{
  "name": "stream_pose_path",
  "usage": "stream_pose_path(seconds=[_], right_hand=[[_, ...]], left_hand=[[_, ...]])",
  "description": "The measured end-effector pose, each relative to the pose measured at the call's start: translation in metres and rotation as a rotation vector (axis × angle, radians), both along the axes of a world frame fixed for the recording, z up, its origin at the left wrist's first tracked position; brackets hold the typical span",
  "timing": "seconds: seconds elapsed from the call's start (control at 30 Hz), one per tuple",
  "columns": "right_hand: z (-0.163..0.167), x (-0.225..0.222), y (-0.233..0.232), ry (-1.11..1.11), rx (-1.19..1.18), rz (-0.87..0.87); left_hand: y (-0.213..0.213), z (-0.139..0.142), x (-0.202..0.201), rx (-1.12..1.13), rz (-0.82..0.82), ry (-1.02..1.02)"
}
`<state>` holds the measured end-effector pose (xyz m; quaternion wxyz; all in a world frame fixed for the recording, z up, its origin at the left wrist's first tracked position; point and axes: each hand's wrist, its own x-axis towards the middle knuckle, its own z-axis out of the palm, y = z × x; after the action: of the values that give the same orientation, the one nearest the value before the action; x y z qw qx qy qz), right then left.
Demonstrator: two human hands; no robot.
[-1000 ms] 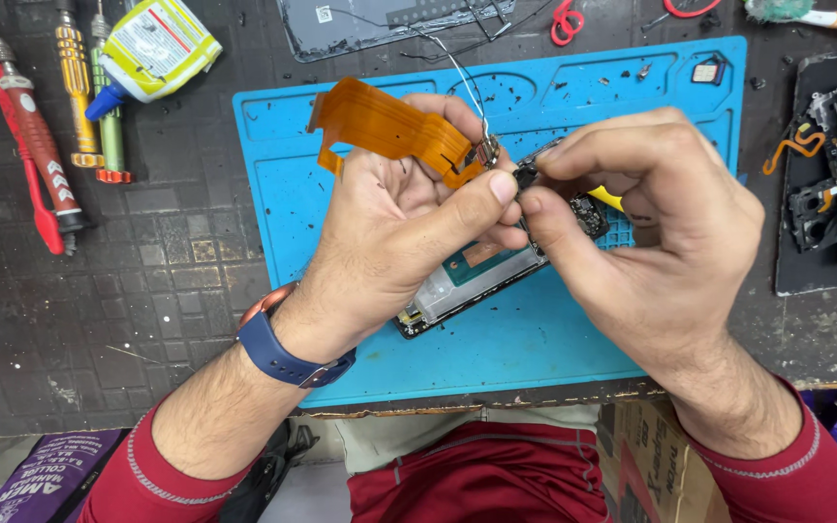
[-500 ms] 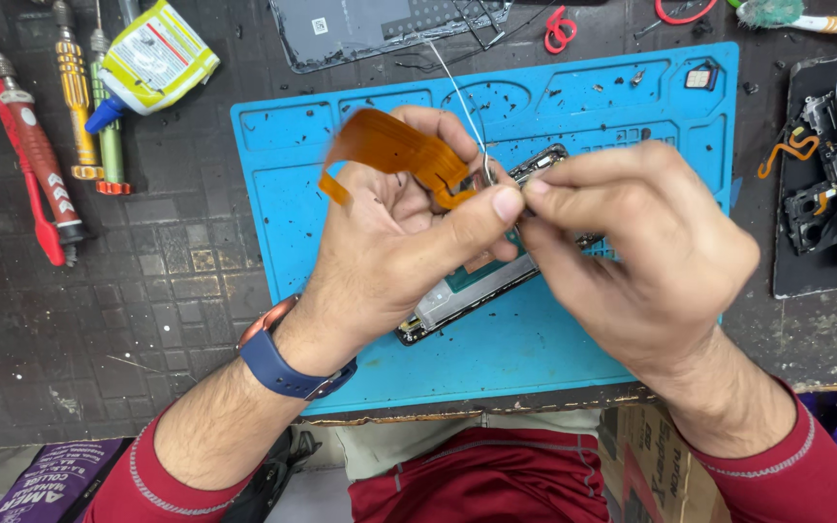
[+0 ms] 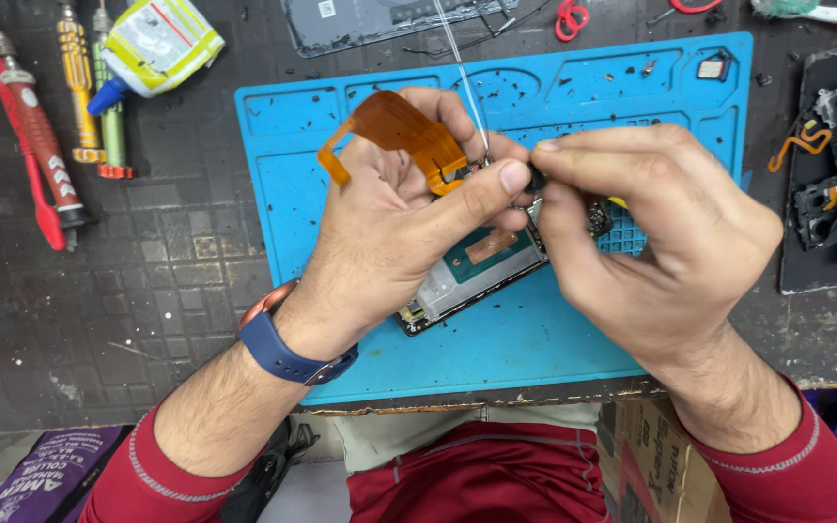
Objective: The person disassembles a smartphone on a blue repair mat. They peel an orange flex cable away from the phone frame, use a yellow pry tool to loosen components, then use a screwdriver to unscrew parts of the exposed motherboard while holding the phone frame.
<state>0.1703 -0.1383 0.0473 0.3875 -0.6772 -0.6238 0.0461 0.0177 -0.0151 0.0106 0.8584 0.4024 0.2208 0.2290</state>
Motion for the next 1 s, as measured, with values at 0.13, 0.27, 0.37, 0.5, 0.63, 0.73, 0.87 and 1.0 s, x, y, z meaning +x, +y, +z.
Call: stream_pose_path(seconds=[0.13,0.27,0.37,0.5,0.63,0.73,0.87,1.0], right_hand=[[0.004,0.001,0.003,0.118,-0.037,-0.001],[0.007,0.001,0.006,0.193,-0.052,0.004],[0.009,0.001,0.007,0.213,-0.046,0.047],[0.014,0.006,0.01,0.252,-0.08,0.101],[0.021,0.012,0.013,0.284,-0.148,0.133],[0.022,0.017,0.014,0.043,-0.093,0.211],[0.019,0.022,0.015,0.107,-0.073,0.259],[0.019,0.023,0.013,0.102,-0.078,0.201]], left_hand=[[-0.001,-0.002,-0.001,0.043,0.016,-0.013],[-0.005,-0.003,-0.001,0.06,0.056,-0.055],[-0.006,-0.002,-0.003,0.116,0.056,-0.049],[-0.003,-0.001,-0.002,0.083,0.014,-0.011],[-0.001,0.003,-0.002,0.103,-0.004,-0.027],[0.001,0.005,-0.004,0.13,-0.027,0.02],[0.003,0.004,-0.005,0.096,-0.09,0.009],[0.004,-0.001,-0.001,0.066,-0.12,0.044]])
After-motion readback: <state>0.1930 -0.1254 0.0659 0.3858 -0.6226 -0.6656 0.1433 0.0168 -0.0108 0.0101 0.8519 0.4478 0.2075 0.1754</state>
